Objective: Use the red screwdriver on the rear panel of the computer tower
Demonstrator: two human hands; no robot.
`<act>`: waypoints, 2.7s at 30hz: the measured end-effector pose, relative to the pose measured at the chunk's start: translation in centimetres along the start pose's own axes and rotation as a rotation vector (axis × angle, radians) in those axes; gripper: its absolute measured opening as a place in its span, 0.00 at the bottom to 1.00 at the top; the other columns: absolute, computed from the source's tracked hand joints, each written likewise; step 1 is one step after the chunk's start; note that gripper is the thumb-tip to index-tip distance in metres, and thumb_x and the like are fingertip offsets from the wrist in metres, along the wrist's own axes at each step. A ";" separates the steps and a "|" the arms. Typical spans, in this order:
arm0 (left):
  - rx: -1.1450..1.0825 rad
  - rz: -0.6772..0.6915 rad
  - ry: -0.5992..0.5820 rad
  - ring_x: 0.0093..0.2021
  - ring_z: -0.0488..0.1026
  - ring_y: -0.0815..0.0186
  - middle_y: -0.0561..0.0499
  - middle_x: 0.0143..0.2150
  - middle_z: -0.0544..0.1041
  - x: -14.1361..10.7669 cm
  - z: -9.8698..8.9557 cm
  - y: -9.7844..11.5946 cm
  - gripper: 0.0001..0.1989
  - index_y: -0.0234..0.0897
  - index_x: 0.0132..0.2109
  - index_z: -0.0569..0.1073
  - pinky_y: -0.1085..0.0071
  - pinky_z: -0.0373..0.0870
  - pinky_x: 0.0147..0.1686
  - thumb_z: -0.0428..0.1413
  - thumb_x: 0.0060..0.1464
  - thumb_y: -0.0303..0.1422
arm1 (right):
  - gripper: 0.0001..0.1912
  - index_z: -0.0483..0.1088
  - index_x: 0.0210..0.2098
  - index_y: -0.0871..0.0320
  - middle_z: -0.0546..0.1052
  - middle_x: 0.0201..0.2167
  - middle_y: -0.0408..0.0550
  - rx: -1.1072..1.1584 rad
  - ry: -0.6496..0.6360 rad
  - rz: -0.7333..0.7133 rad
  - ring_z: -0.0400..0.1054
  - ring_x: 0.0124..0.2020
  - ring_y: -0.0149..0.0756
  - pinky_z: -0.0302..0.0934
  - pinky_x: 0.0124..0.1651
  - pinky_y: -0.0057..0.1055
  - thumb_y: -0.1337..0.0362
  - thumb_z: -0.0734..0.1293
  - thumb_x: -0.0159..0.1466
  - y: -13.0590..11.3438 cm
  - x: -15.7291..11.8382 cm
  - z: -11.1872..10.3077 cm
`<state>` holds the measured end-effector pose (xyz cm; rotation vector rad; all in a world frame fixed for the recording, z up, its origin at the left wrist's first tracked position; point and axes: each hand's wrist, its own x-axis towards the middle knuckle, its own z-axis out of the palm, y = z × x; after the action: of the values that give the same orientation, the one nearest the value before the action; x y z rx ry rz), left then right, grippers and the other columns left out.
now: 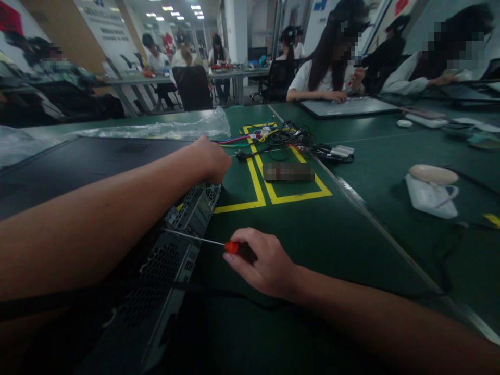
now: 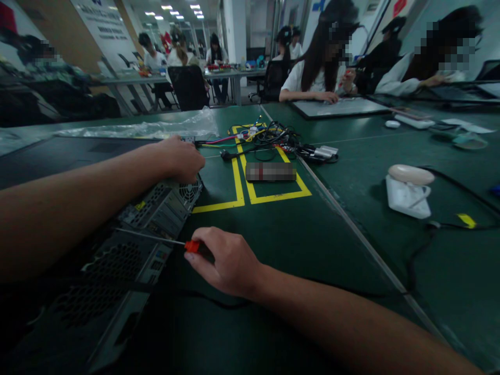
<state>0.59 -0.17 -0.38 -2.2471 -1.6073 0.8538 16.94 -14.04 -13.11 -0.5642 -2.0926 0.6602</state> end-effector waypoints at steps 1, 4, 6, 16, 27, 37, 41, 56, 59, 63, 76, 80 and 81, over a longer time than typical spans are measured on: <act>0.021 0.009 -0.007 0.52 0.74 0.47 0.37 0.51 0.80 0.0 0.0 0.0 0.20 0.38 0.50 0.81 0.47 0.64 0.54 0.58 0.49 0.32 | 0.08 0.67 0.45 0.59 0.75 0.33 0.45 -0.010 0.003 -0.006 0.65 0.26 0.30 0.63 0.32 0.28 0.61 0.67 0.69 0.0 0.0 0.0; 0.066 0.022 -0.013 0.51 0.74 0.47 0.37 0.52 0.80 -0.1 -0.1 0.0 0.21 0.37 0.52 0.80 0.48 0.65 0.53 0.56 0.51 0.33 | 0.10 0.68 0.46 0.59 0.76 0.36 0.47 -0.045 0.000 -0.018 0.67 0.30 0.32 0.65 0.35 0.30 0.59 0.66 0.70 -0.1 0.0 -0.1; 0.070 0.015 -0.007 0.51 0.74 0.48 0.38 0.51 0.81 -0.2 -0.2 0.1 0.21 0.39 0.52 0.80 0.48 0.65 0.53 0.57 0.50 0.33 | 0.10 0.68 0.46 0.59 0.76 0.36 0.48 -0.054 -0.006 -0.017 0.68 0.31 0.33 0.66 0.37 0.30 0.58 0.65 0.71 -0.1 0.1 -0.2; 0.093 0.014 0.001 0.50 0.74 0.51 0.41 0.51 0.81 -0.4 -0.2 0.1 0.17 0.42 0.48 0.81 0.52 0.66 0.52 0.55 0.53 0.35 | 0.13 0.69 0.50 0.63 0.78 0.38 0.52 -0.023 -0.012 -0.023 0.72 0.34 0.36 0.68 0.37 0.32 0.60 0.63 0.72 -0.1 0.1 0.0; 0.071 0.017 -0.011 0.52 0.74 0.47 0.37 0.51 0.81 -0.1 -0.1 0.0 0.20 0.39 0.51 0.81 0.49 0.65 0.53 0.56 0.51 0.33 | 0.07 0.67 0.45 0.58 0.77 0.36 0.47 -0.017 0.034 -0.015 0.71 0.32 0.33 0.67 0.37 0.29 0.63 0.66 0.69 0.1 -0.2 0.3; 0.090 0.043 -0.005 0.52 0.74 0.45 0.37 0.50 0.81 0.4 0.5 -0.3 0.19 0.39 0.48 0.82 0.47 0.66 0.51 0.54 0.53 0.35 | 0.12 0.70 0.50 0.59 0.78 0.38 0.48 -0.070 0.061 -0.029 0.70 0.32 0.33 0.67 0.39 0.31 0.59 0.65 0.72 0.0 -0.2 0.0; 0.113 0.037 -0.004 0.51 0.75 0.49 0.39 0.50 0.81 0.4 0.5 -0.3 0.18 0.39 0.48 0.81 0.49 0.68 0.51 0.53 0.55 0.36 | 0.13 0.70 0.52 0.59 0.78 0.38 0.49 -0.090 0.050 -0.042 0.71 0.33 0.34 0.68 0.39 0.31 0.58 0.64 0.73 -0.1 -0.3 -0.1; 0.149 0.052 -0.001 0.50 0.75 0.49 0.39 0.53 0.81 0.2 0.4 -0.2 0.18 0.38 0.48 0.81 0.48 0.70 0.49 0.52 0.55 0.35 | 0.11 0.70 0.46 0.58 0.77 0.37 0.49 -0.098 0.094 0.003 0.71 0.36 0.36 0.66 0.42 0.33 0.57 0.65 0.71 0.0 -0.1 -0.1; 0.145 0.046 0.015 0.47 0.74 0.53 0.40 0.50 0.82 0.0 0.4 -0.2 0.17 0.35 0.47 0.80 0.50 0.70 0.49 0.53 0.55 0.36 | 0.12 0.71 0.46 0.59 0.78 0.37 0.49 -0.105 0.089 0.002 0.71 0.35 0.36 0.66 0.42 0.33 0.57 0.65 0.71 -0.1 -0.1 -0.2; 0.147 0.037 0.015 0.47 0.73 0.55 0.42 0.50 0.82 0.1 0.5 -0.3 0.17 0.37 0.47 0.80 0.53 0.69 0.49 0.54 0.55 0.38 | 0.12 0.71 0.46 0.60 0.78 0.37 0.49 -0.081 0.075 -0.017 0.72 0.35 0.35 0.67 0.41 0.32 0.58 0.64 0.72 -0.2 -0.2 0.0; 0.077 0.006 -0.041 0.51 0.74 0.47 0.39 0.50 0.80 0.6 0.5 -0.4 0.20 0.40 0.49 0.82 0.49 0.66 0.51 0.55 0.51 0.37 | 0.10 0.68 0.47 0.60 0.79 0.40 0.51 -0.073 0.094 -0.063 0.75 0.38 0.35 0.69 0.43 0.31 0.61 0.67 0.70 0.3 -0.4 0.1; 0.055 0.004 -0.044 0.53 0.73 0.47 0.40 0.50 0.80 0.8 0.5 -0.4 0.20 0.42 0.50 0.81 0.50 0.65 0.54 0.56 0.51 0.36 | 0.10 0.69 0.47 0.60 0.80 0.40 0.51 -0.083 0.107 -0.082 0.75 0.38 0.35 0.69 0.42 0.31 0.59 0.66 0.71 0.4 -0.3 0.2; 0.067 0.009 -0.037 0.53 0.73 0.47 0.40 0.50 0.80 0.8 0.6 -0.4 0.20 0.42 0.50 0.81 0.49 0.65 0.54 0.55 0.51 0.37 | 0.10 0.69 0.47 0.60 0.80 0.40 0.51 -0.085 0.110 -0.090 0.75 0.37 0.35 0.69 0.42 0.30 0.60 0.66 0.71 0.4 -0.3 0.2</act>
<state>0.09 0.65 -0.87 -2.2074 -1.5614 0.9430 16.99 -13.91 -13.64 -0.5380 -2.0371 0.4798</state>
